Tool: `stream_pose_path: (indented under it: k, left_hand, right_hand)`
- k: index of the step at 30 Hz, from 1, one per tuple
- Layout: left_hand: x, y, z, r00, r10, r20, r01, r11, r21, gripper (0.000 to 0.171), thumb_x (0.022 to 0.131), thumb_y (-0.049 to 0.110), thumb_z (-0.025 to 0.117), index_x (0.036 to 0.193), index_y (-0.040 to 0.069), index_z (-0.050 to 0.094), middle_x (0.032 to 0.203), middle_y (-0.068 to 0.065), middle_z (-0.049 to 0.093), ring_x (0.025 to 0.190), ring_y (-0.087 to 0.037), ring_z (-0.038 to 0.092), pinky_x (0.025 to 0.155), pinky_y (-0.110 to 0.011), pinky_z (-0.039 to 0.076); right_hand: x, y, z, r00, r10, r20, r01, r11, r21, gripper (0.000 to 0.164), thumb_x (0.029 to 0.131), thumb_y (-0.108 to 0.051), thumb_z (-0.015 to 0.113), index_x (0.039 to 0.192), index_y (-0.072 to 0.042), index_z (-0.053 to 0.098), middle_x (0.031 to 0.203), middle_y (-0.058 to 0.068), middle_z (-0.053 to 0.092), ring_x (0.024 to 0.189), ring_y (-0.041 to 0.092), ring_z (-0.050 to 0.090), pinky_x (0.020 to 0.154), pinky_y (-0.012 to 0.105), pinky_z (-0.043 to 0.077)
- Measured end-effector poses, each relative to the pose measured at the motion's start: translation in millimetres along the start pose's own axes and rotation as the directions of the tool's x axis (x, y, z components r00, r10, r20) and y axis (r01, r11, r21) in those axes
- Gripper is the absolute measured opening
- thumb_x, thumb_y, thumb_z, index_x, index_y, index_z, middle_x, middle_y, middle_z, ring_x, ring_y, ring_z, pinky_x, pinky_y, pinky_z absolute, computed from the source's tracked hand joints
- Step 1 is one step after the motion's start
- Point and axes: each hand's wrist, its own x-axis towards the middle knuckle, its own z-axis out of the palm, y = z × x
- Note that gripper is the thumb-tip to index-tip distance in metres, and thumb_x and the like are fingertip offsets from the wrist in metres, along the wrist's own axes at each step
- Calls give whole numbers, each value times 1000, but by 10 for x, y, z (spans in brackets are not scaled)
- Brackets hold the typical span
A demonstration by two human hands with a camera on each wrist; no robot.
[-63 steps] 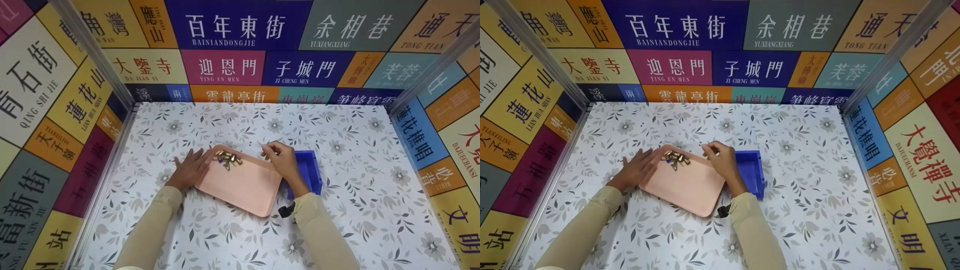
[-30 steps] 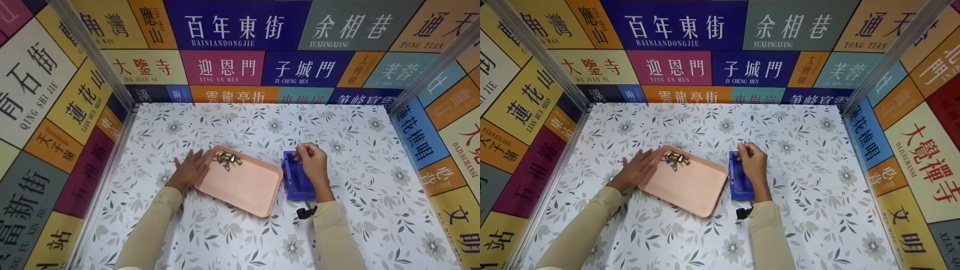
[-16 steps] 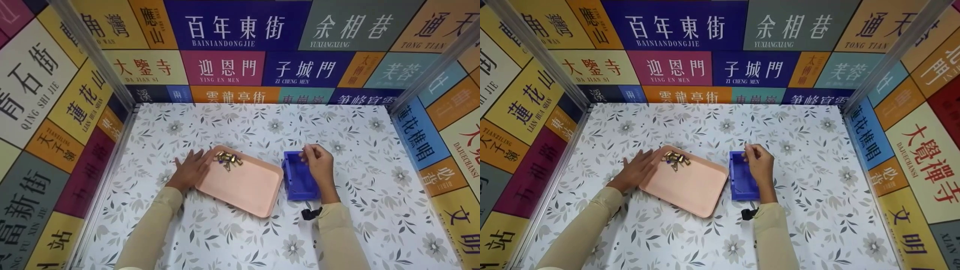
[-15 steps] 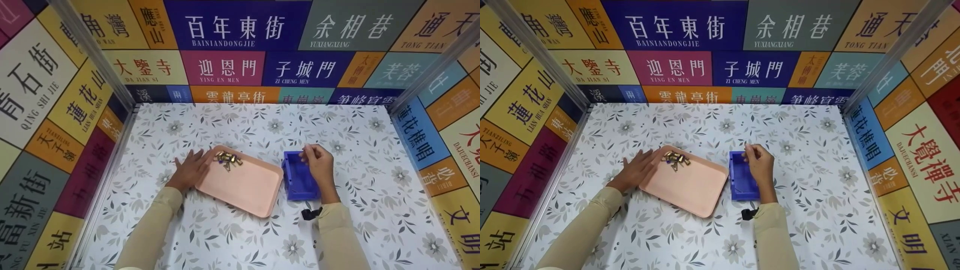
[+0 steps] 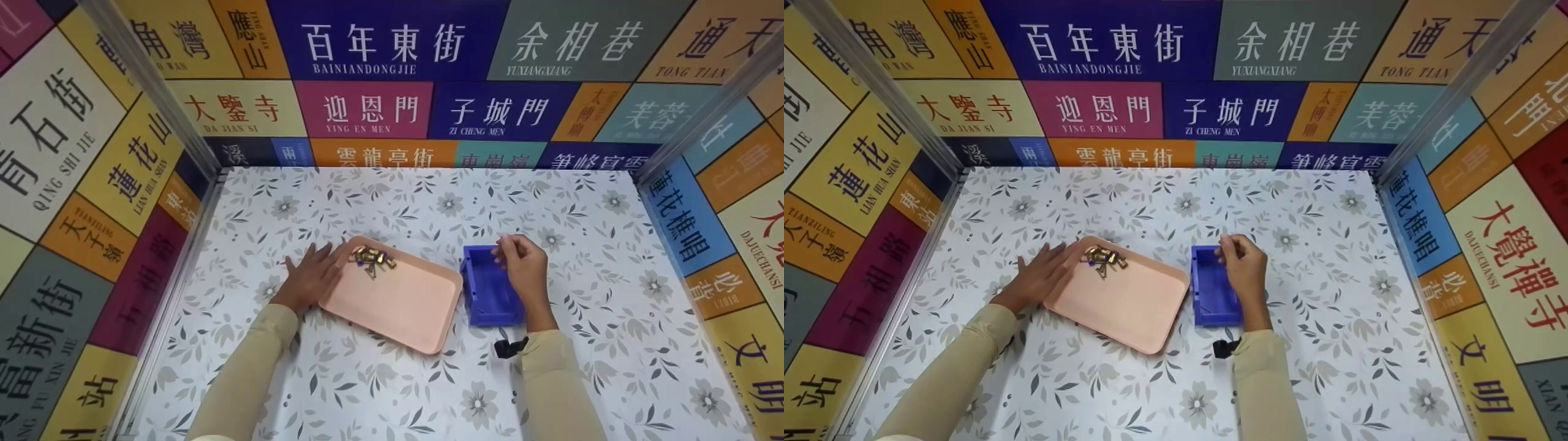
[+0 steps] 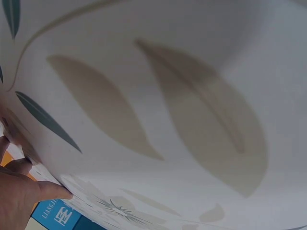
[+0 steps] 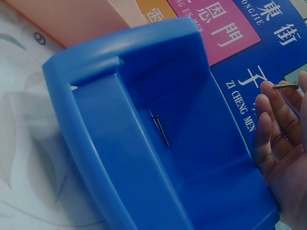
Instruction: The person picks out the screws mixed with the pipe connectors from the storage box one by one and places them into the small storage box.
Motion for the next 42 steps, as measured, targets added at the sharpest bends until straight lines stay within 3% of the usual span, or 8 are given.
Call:
stream_pose_path:
  k: [11, 22, 25, 31, 37, 42]
  left_hand:
    - [-9, 64, -42, 999, -42, 14, 42, 999, 10, 57, 107, 62, 21, 161, 48, 14, 171, 3, 23, 159, -39, 9, 114, -82, -4]
    - [7, 48, -42, 1000, -22, 4, 22, 1000, 8, 57, 107, 62, 21, 162, 48, 15, 171, 1, 22, 159, -40, 8, 113, -83, -5]
    - [15, 47, -40, 1000, -20, 5, 20, 1000, 7, 58, 107, 62, 22, 162, 46, 15, 171, 1, 22, 159, -39, 8, 113, -83, -4]
    - [15, 47, -43, 1000, -25, 16, 25, 1000, 15, 58, 107, 62, 21, 162, 47, 13, 172, 2, 21, 160, -38, 8, 113, -82, -4]
    - [6, 49, -40, 999, -28, 18, 27, 999, 22, 58, 107, 63, 20, 162, 47, 13, 171, 2, 22, 159, -39, 9, 113, -83, -3]
    - [0, 47, -26, 999, -30, 13, 30, 999, 22, 58, 107, 63, 20, 162, 46, 15, 171, 2, 23, 159, -39, 10, 113, -83, -2]
  right_hand:
    - [16, 22, 6, 999, 39, -16, -39, 999, -15, 30, 103, -15, 62, 92, 12, 70, 83, 35, 69, 61, 27, 66, 51, 30, 56]
    - [26, 17, 8, 999, 37, -16, -38, 998, -42, 33, 103, -19, 62, 88, 9, 72, 80, 30, 69, 61, 25, 64, 48, 30, 53]
    - [22, 23, 16, 999, 39, -28, -41, 996, -73, 35, 103, -23, 62, 87, 7, 73, 79, 27, 70, 61, 21, 64, 47, 27, 51]
    - [21, 32, 21, 998, 54, -30, -56, 995, -78, 30, 103, -16, 63, 86, 5, 74, 79, 24, 71, 60, 11, 64, 46, 27, 51]
    - [11, 36, 30, 999, 42, -25, -43, 997, -60, 31, 103, -17, 62, 87, 7, 73, 80, 29, 69, 60, 13, 63, 46, 21, 49]
    - [-1, 33, 59, 1000, -12, -28, 10, 999, -50, 28, 102, -10, 63, 86, 10, 72, 77, 30, 68, 61, 32, 63, 52, 21, 50]
